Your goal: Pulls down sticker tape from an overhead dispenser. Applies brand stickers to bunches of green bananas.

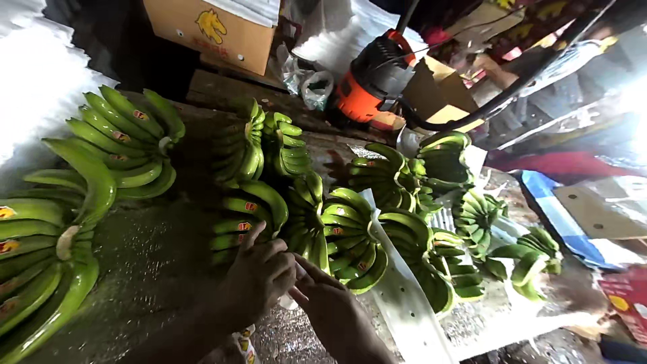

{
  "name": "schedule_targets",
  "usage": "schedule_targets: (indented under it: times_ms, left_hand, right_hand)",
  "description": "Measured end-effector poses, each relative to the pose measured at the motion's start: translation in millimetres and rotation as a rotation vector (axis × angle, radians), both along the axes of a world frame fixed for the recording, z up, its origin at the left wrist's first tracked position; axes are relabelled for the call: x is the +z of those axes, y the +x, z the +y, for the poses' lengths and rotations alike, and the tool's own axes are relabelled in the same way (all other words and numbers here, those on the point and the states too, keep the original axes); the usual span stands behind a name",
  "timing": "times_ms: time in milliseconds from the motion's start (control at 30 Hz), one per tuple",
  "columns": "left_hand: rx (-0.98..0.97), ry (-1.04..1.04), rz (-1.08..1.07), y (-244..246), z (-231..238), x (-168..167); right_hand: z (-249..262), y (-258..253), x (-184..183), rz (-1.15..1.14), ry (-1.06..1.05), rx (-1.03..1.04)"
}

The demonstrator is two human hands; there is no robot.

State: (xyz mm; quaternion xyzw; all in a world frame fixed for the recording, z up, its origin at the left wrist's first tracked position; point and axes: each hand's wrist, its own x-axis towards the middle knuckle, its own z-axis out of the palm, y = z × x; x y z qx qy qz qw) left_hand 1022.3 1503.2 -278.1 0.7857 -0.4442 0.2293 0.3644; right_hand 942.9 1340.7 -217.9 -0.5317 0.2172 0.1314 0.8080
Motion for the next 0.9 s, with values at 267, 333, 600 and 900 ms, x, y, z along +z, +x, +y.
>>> schedule_targets:
  times_ms: [267,333,600,900]
  left_hand:
    - [0.021,-0.409,0.309,58.7,12.2,-31.4]
    - [0.199,-0.612,0.804,110.5,23.4,-25.2]
    - [0.618,-0.686,1.523,279.4,28.4,-104.4]
    - [0.714,0.025,1.266,309.0,23.2,-108.5]
  right_hand:
    - [10.5,39.6,3.2,0.01,-0.143,-0.203]
    - [-1.1,55.5,0.3,-0.089,-0.4,-0.159]
    - [-1.7,98.8,23.4,-0.173,-0.711,-0.03]
    - [-12.3,114.0,-3.0,-0.22,-0.74,-0.021]
